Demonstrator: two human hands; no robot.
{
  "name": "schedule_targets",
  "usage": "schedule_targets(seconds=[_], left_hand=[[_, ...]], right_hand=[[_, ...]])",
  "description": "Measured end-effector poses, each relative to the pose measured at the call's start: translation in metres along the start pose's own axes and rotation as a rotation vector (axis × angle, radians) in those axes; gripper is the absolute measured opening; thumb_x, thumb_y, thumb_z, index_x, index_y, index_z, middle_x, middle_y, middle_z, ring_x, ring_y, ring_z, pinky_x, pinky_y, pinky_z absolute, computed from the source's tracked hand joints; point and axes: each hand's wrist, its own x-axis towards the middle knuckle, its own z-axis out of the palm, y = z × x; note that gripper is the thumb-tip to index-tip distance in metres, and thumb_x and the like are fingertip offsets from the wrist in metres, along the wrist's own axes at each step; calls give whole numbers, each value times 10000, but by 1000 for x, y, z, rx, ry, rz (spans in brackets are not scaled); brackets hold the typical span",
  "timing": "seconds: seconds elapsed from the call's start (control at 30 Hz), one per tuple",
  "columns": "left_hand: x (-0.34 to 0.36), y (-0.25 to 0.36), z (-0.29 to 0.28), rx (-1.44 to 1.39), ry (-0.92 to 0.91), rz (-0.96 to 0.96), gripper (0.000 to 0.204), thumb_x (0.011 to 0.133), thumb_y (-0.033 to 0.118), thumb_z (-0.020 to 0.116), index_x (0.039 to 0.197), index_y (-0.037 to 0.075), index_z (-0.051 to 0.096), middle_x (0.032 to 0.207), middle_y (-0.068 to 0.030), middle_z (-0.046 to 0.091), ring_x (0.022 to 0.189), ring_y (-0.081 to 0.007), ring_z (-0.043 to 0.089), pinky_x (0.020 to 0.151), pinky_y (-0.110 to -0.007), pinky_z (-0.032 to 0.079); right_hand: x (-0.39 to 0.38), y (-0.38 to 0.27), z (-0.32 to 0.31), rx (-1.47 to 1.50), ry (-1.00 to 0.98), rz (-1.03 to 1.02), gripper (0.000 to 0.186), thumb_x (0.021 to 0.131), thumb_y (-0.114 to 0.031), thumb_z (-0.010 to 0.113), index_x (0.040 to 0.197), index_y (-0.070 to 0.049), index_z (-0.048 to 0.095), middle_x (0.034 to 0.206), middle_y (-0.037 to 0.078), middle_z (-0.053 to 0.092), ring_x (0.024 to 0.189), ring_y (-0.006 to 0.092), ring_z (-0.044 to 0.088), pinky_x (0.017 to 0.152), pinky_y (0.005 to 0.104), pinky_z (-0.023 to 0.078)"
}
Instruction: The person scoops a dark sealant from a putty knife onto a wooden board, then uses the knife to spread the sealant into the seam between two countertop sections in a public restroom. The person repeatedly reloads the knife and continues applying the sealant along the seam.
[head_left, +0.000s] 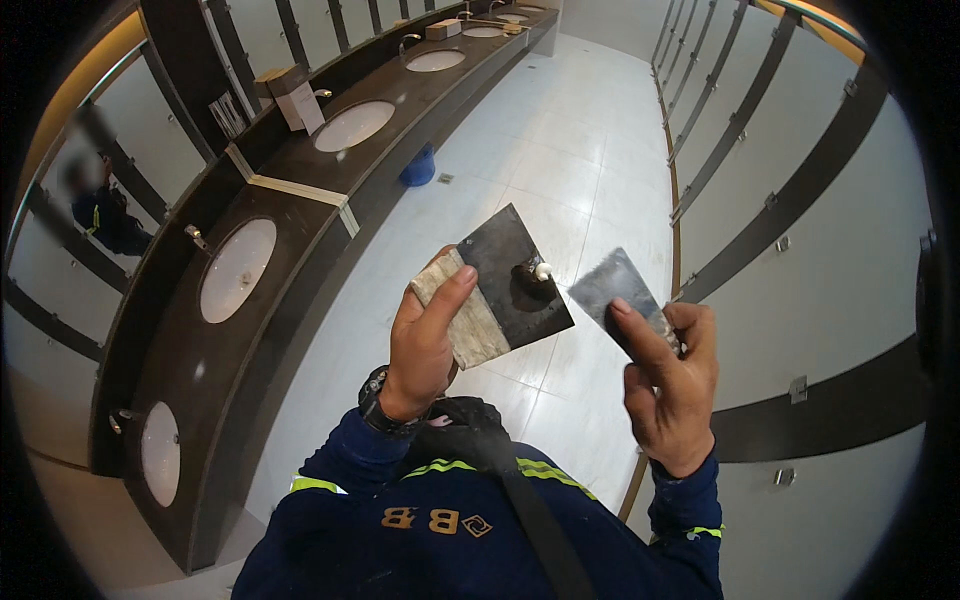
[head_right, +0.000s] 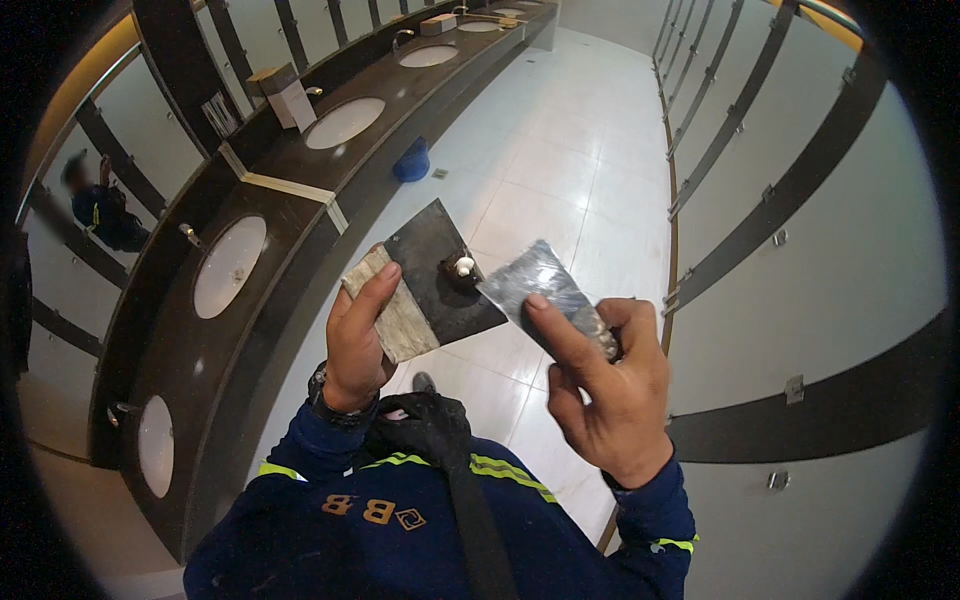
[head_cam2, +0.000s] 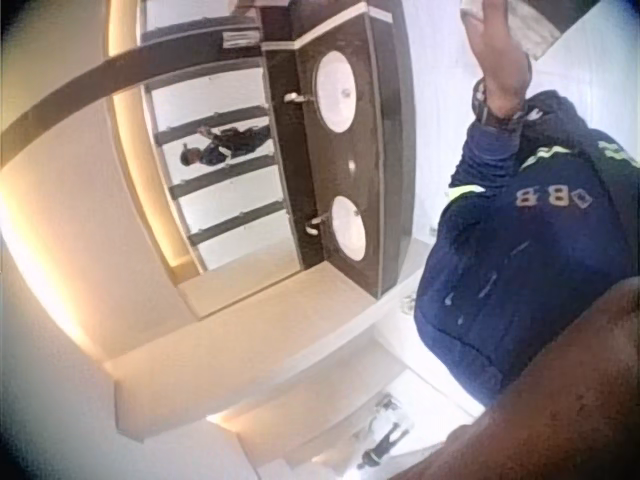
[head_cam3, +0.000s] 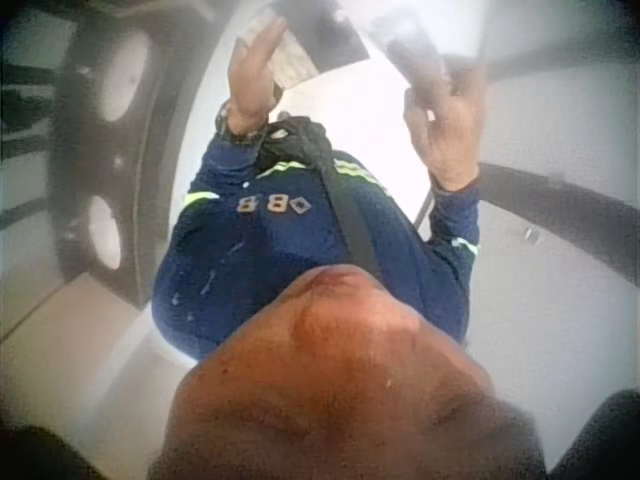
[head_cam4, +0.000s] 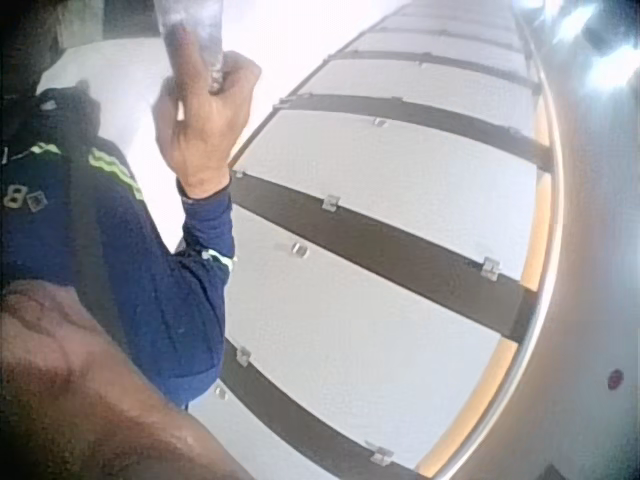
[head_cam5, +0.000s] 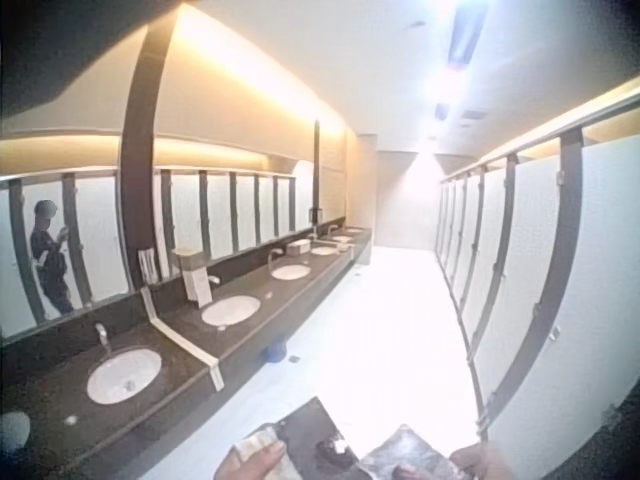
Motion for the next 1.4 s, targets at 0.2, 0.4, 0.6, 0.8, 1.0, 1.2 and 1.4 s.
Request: schedule_targets(seconds=[0.2,0.4,0.6,0.8,1.0,1.2,1.4], left_hand=[[85,11,-42,128,54,38,171,1045,196,571,1098,41,621,954,20,626,891,-64,577,807,-240,474],[163,36,-96,171,72,60,174,1036,210,589,1037,39,624,894,36,610,817,-53,557,750,-229,464],[220,63,-141,251,105,61,167,1041,201,574,1009,44,623,847,48,571,775,-49,516,709,-238,450],[251,75,-169,270,148,144,174,1036,194,583,1070,33,639,901,18,614,827,-66,556,742,-244,468],[269,74,-179,-158,195,-14,302,1049,203,557,1323,77,551,1259,-79,638,1157,-211,661,1015,-378,546],[316,44,-147,-384,177,-77,323,1060,211,538,1355,79,537,1271,-88,652,1158,-234,664,1015,-409,547],[340,22,-133,-294,298,65,347,1065,200,525,1377,48,520,1275,-97,648,1150,-222,661,1011,-393,538]], right_hand=[[88,23,66,-155,-160,-106,666,719,-61,736,1360,-224,655,930,147,515,761,284,522,656,401,432],[169,28,136,-185,-211,-115,594,736,-82,750,1314,-197,671,921,150,521,752,290,530,666,404,447],[235,28,187,-91,-137,-114,530,701,-59,738,1223,-141,709,909,159,537,749,306,571,634,417,472],[280,43,241,-21,-192,-212,545,692,-56,739,1229,-148,706,944,162,550,745,307,576,642,410,484],[315,98,263,623,-226,-184,427,1013,-256,472,1303,2,651,1033,152,532,906,226,523,797,359,445],[325,171,327,1081,-227,-124,422,1029,-147,429,1398,14,556,1290,183,539,1246,289,506,1106,384,366],[357,242,341,738,-345,-173,391,1034,-90,423,1381,18,565,1211,158,588,1047,203,574,913,325,473]])
